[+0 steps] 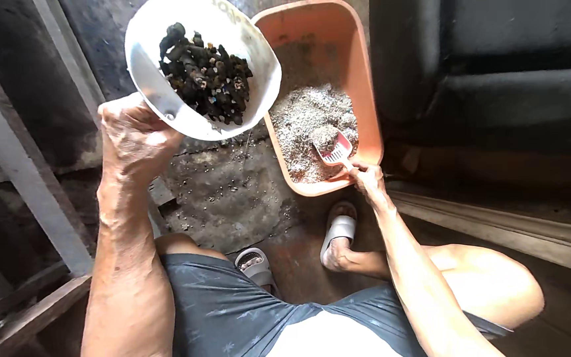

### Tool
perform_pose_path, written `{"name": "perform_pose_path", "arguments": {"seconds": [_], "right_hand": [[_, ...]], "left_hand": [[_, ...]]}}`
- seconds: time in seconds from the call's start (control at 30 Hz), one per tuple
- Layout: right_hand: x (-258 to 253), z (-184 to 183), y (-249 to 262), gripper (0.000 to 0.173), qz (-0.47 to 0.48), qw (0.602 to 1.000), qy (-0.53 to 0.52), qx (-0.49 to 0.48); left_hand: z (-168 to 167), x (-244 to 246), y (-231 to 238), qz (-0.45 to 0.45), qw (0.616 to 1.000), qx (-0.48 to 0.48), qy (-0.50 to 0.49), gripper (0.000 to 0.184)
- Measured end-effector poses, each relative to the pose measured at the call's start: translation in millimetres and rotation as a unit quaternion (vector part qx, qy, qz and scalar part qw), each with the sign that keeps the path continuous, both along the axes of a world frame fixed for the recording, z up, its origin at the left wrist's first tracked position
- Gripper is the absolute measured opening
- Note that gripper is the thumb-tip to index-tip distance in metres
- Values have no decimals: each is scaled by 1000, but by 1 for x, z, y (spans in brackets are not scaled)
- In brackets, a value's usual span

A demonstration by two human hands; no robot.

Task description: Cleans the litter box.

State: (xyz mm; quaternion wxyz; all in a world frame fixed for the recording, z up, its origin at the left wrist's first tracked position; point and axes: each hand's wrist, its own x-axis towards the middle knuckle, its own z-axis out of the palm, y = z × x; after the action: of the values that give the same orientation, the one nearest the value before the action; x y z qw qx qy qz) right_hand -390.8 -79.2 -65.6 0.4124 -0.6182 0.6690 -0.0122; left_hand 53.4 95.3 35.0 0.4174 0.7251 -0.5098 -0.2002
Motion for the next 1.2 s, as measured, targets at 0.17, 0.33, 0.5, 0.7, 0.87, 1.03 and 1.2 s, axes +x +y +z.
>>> {"name": "perform_pose_path", "arguments": {"seconds": [0.17, 0.33, 0.5, 0.7, 0.87, 1.03, 1.2], "right_hand": [[-14, -2, 19, 28, -20, 998, -48, -37], [-5, -5, 31, 33, -51, 990, -119, -48], [8, -12, 28, 32, -49, 984, -162, -54], [15, -10, 19, 28, -20, 982, -166, -83], [12, -6, 16, 27, -9, 982, -158, -106], [12, -1, 15, 27, -6, 983, -150, -108], [14, 0, 12, 28, -31, 986, -139, -81]], "left_hand": [[1, -5, -11, -4, 1000, -12, 0, 18], [-2, -7, -15, -3, 1000, -22, -4, 18], [-3, -5, -12, 7, 1000, -24, 3, 17], [-1, -3, -6, 21, 1000, -14, -10, 18], [-1, -4, -7, 19, 1000, -17, -8, 19], [-1, -6, -8, 17, 1000, -8, -14, 20], [-2, -4, -8, 17, 1000, -5, -20, 21]]}}
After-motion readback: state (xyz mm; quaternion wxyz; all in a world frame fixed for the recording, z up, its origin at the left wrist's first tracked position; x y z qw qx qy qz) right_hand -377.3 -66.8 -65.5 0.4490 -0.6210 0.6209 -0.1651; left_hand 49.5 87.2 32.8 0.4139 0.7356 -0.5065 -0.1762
